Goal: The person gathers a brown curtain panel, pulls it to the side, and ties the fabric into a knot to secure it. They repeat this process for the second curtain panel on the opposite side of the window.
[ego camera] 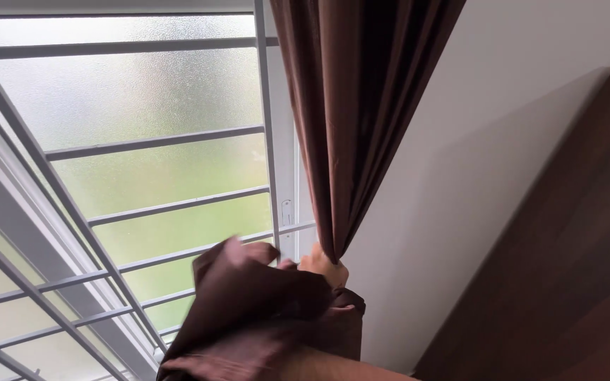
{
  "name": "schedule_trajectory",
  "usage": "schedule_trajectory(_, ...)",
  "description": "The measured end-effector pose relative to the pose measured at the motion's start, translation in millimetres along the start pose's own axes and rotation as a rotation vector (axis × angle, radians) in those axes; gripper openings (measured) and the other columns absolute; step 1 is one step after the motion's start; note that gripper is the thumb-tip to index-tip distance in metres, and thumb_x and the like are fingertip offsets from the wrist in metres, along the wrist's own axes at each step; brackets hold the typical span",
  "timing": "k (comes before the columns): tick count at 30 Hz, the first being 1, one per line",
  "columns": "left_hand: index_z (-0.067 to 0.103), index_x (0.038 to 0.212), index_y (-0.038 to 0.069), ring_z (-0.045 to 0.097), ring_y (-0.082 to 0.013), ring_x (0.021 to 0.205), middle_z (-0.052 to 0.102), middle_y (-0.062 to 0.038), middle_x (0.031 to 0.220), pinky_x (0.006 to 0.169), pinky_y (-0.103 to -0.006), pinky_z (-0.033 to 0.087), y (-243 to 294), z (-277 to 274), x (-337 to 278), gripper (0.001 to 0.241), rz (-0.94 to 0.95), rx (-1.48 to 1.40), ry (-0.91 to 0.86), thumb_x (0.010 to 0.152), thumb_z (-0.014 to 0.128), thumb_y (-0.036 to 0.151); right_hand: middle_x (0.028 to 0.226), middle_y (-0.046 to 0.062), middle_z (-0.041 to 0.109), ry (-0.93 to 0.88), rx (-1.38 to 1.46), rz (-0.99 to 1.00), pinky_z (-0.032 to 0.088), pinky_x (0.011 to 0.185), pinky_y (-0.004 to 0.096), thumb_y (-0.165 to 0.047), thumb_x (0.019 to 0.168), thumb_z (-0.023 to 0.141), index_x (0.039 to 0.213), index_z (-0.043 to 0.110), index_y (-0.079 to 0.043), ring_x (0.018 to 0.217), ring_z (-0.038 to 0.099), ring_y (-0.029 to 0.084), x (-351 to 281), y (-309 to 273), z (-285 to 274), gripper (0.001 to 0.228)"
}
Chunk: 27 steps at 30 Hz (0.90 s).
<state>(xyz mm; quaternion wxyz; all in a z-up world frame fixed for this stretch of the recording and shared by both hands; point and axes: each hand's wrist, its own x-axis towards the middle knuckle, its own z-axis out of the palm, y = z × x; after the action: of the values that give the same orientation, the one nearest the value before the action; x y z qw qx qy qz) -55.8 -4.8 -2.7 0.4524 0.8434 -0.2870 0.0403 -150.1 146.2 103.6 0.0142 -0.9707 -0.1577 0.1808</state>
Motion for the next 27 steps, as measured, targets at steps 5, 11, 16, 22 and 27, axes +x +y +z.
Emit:
schedule_trajectory(5, 0.064, 0.115, 0.011, 0.071, -0.0356, 0.093, 0.075, -0.015, 0.097, 0.082, -0.0482, 0.057, 24.6, -20.9, -4.6, 0.027, -0.264, 0.088, -0.072, 0.088, 0.066, 0.017, 0.107, 0.022, 0.074, -0.257, 0.599, -0.136, 0.063, 0.064, 0.039, -0.002, 0.090, 0.059, 0.167, 0.005, -0.023, 0.080, 0.074, 0.027, 35.3, 97.9, -16.8, 0.096)
schedule_trajectory(11, 0.059, 0.126, 0.009, 0.069, -0.0294, 0.102, 0.070, -0.010, 0.111, 0.085, -0.0434, 0.057, -17.2, 14.6, -17.5, 0.033, -0.224, -0.548, -0.102, 0.094, 0.062, 0.017, 0.103, 0.026, 0.073, 0.218, 1.063, 0.290, 0.064, 0.062, 0.032, -0.006, 0.084, 0.072, 0.154, 0.013, 0.007, 0.073, 0.076, 0.025, 14.1, 179.5, -35.2, 0.091)
schedule_trajectory(16, 0.056, 0.134, 0.008, 0.067, -0.0253, 0.108, 0.068, -0.007, 0.121, 0.087, -0.0402, 0.056, -60.9, 66.7, -25.6, 0.037, -0.174, -0.977, -0.133, 0.099, 0.059, 0.018, 0.106, 0.025, 0.073, 0.537, 0.930, 0.613, 0.062, 0.077, 0.039, -0.009, 0.085, 0.072, 0.150, 0.023, 0.008, 0.087, 0.075, 0.027, -21.3, 183.2, -50.0, 0.083)
schedule_trajectory(22, 0.069, 0.111, 0.004, 0.075, -0.0275, 0.085, 0.074, -0.013, 0.096, 0.070, -0.0388, 0.059, -54.5, 56.1, -33.0, 0.019, -0.076, -0.287, 0.022, 0.099, 0.061, 0.017, 0.112, 0.027, 0.062, 0.608, 0.221, 0.694, 0.057, 0.086, 0.048, -0.009, 0.083, 0.076, 0.141, 0.040, -0.002, 0.100, 0.068, 0.040, -47.8, 161.6, -40.7, 0.069)
schedule_trajectory(27, 0.068, 0.089, 0.003, 0.074, -0.0325, 0.062, 0.071, -0.019, 0.070, 0.058, -0.0407, 0.058, -40.1, 22.9, -40.6, 0.015, 0.115, -0.005, 0.296, 0.095, 0.072, 0.016, 0.091, 0.012, 0.075, 0.673, 0.224, 0.686, 0.063, 0.081, 0.042, -0.011, 0.086, 0.072, 0.106, 0.073, -0.005, 0.086, 0.077, 0.028, -63.3, 168.6, -48.8, 0.021)
